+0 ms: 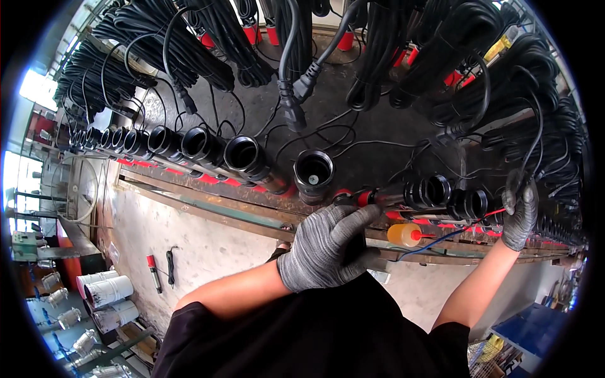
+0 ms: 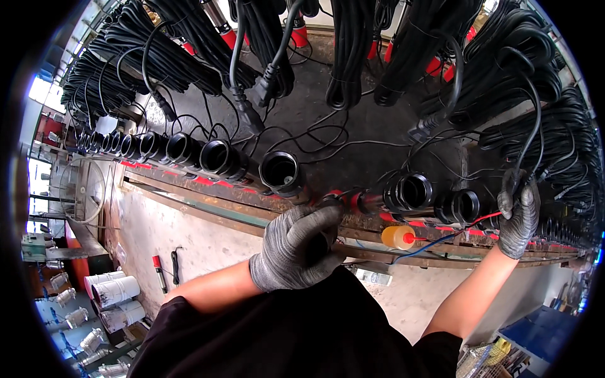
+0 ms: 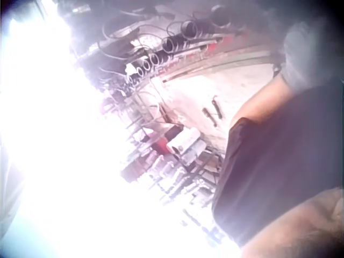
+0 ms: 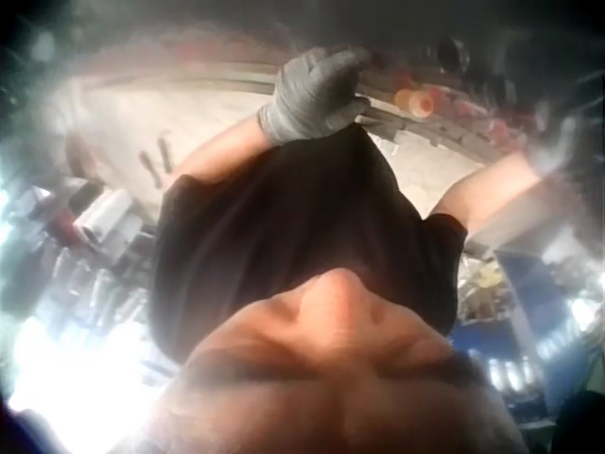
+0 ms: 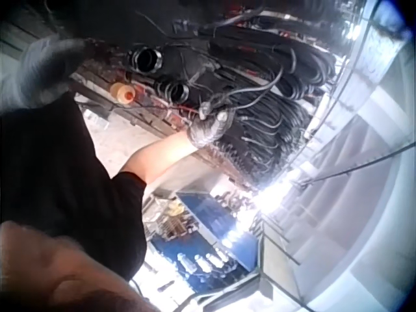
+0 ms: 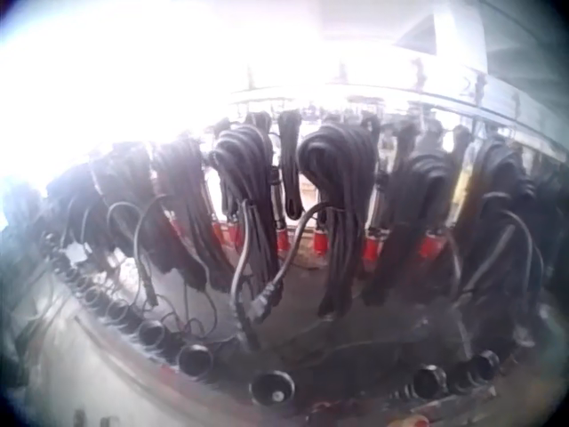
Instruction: The person handles a sequence of water pumps on a long assembly rack, lifting each pump slightly to check its base and the attached power cord.
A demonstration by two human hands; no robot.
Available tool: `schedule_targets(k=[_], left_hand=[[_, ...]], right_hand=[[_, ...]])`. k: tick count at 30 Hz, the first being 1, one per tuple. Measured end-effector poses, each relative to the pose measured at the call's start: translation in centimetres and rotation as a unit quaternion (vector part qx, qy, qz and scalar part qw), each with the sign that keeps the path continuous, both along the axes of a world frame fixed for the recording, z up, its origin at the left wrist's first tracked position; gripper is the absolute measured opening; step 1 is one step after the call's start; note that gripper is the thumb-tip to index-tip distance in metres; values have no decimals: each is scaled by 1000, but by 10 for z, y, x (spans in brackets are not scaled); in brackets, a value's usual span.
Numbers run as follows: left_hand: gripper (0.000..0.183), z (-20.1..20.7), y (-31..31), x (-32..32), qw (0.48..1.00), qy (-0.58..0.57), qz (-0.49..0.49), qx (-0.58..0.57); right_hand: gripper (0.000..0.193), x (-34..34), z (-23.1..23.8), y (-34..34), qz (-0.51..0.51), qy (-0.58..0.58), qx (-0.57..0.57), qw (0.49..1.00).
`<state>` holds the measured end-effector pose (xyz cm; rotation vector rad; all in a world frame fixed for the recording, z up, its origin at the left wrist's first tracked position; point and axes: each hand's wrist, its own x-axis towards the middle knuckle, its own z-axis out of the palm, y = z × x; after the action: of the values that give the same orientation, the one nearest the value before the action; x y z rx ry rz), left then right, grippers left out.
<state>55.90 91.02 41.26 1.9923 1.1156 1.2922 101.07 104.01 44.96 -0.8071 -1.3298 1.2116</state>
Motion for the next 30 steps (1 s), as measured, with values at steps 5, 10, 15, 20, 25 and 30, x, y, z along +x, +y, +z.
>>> schedule_targets(k=[5,10,15,20,25,30], left_hand=[[80,-5,1,-3,999,-22,-14,-26],[75,-5,0,4,1000,-18,-11,-6],[74,-3,-1,8,1000,3,8,22],[75,-3,3,12,999,-20,18,30],[77,-3,1,13,999,-16,17,35],[77,-3,-1,14,1000,-12,19,19]], right_hand=[[52,-17,3,-4,-71,-6,-1,997],[44,-28,11,-7,-79,-25,0,997],[44,-28,9,-6,-81,16,2,997],[43,-28,9,-6,-77,45,-6,996],[44,-25,7,-4,-55,66,-5,996],[50,-21,4,-4,-45,76,5,996]])
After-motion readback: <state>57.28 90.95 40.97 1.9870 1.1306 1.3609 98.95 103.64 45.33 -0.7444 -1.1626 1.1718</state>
